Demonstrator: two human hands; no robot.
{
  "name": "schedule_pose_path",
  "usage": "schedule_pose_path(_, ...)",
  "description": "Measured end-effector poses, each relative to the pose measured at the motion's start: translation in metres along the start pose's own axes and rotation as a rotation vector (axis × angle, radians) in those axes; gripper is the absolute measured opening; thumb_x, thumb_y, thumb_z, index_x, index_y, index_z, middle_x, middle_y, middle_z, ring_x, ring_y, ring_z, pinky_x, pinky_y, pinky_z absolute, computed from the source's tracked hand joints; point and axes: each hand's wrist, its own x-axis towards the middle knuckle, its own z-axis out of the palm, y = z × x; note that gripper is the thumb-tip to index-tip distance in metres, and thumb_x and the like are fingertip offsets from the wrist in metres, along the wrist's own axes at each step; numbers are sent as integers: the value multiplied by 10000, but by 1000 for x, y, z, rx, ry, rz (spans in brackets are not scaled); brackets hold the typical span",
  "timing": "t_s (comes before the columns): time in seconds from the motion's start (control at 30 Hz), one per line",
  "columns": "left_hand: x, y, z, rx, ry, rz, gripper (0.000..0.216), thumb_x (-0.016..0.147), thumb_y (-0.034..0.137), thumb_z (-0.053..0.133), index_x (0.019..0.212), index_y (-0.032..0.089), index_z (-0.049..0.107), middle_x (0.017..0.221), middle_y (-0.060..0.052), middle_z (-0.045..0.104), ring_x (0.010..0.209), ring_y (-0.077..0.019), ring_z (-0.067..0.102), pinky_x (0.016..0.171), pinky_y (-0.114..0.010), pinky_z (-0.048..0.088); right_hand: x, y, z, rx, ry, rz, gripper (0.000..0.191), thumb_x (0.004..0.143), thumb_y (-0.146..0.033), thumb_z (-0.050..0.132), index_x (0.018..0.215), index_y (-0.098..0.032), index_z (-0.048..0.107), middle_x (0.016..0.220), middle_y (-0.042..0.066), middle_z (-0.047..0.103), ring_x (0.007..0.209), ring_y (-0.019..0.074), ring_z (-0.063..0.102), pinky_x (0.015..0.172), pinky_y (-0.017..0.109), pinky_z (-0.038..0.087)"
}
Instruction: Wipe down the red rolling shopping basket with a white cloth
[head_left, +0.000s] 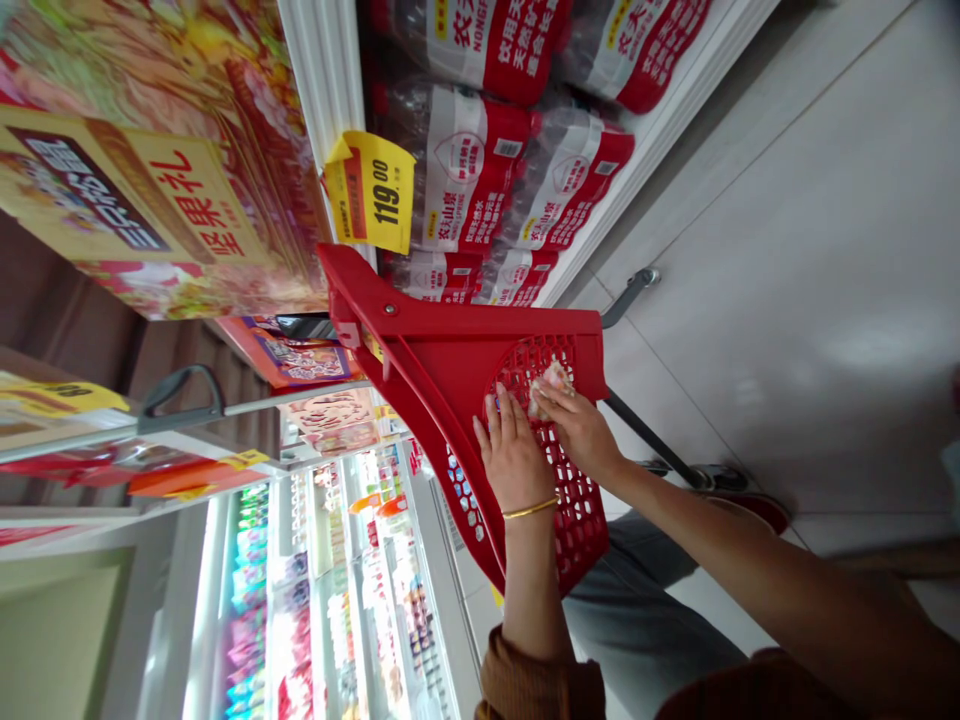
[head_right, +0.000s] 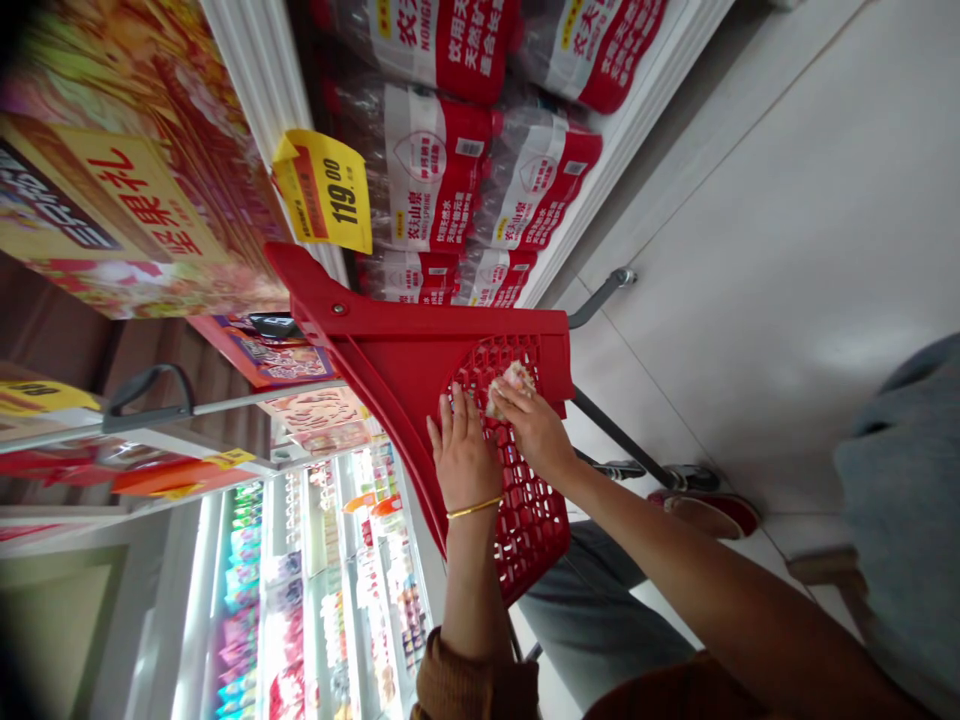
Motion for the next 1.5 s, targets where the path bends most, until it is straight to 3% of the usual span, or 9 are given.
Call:
schedule_pose_path(0.23,-3,-8,-2,19,33,40,524,894,152,409,1416,141,367,1518,-87,282,1420,-272,201,1159,-487,220,-9,-13,-9,-117,-8,-10,399,827,-37,443,1140,-169,652,1210,91,646,1135,230,582,976,425,489)
schedule_pose_path(0.33,-2,-8,-3,23,38,37,525,895,148,411,1418,133,362,1519,-88,277,1421,-284,193,1154,-498,237,-5,-18,-14,-106,41,-1,342,809,-50,465,1004,-207,699,1071,53,702,1006,215,632,906,393,525)
schedule_pose_path(0.4,-1,-7,-4,19,36,42,522,897,129,393,1418,123,359,1521,-81,272,1418,-281,203,1158,-482,239,6,-18,-17,-60,101,6,366,811,-43,436,1010,-215,689,1059,47,698,1027,208,623,926,396,516)
schedule_pose_path(0.47,-1,-7,-5,9,29,40,520,891,105,381,1411,119,373,1520,-74,277,1418,-278,200,1163,-469,234,22,-15,-16,-13,148,18,441,826,-30,387,1142,-214,634,1182,61,646,1168,205,554,1011,421,466)
schedule_pose_path(0.57,-1,-6,-6,-11,18,29,534,871,75,387,1401,133,395,1519,-67,282,1423,-271,179,1165,-463,230,45,-7,-10,32,116,12,607,839,2,318,1396,-224,401,1464,66,404,1378,182,326,1118,445,348)
schedule_pose_path(0.63,-2,-6,-6,-20,14,26,550,856,65,404,1402,133,392,1523,-70,275,1427,-269,164,1167,-462,226,54,-2,-4,57,37,-42,671,836,21,302,1457,-229,280,1528,63,288,1421,178,220,1138,462,304)
schedule_pose_path(0.73,-2,-7,-4,-29,24,25,560,853,69,418,1408,130,380,1524,-71,272,1427,-270,165,1167,-464,226,53,0,2,56,-20,-52,696,835,32,306,1475,-231,233,1539,65,257,1428,182,193,1143,468,286)
schedule_pose_path(1.27,-1,-13,-9,-8,51,64,512,894,80,354,1403,126,386,1498,-96,322,1396,-234,278,1142,-428,302,20,-18,-9,-63,-112,-54,608,795,28,396,1362,-181,466,1422,83,455,1303,200,449,1072,406,423)
schedule_pose_path(1.5,3,-21,-19,34,63,71,470,914,164,374,1381,166,425,1484,-61,350,1403,-231,269,1175,-537,100,13,-30,-17,-164,-124,-111,432,758,-10,472,1132,-132,650,1228,118,633,1106,230,621,944,375,530)
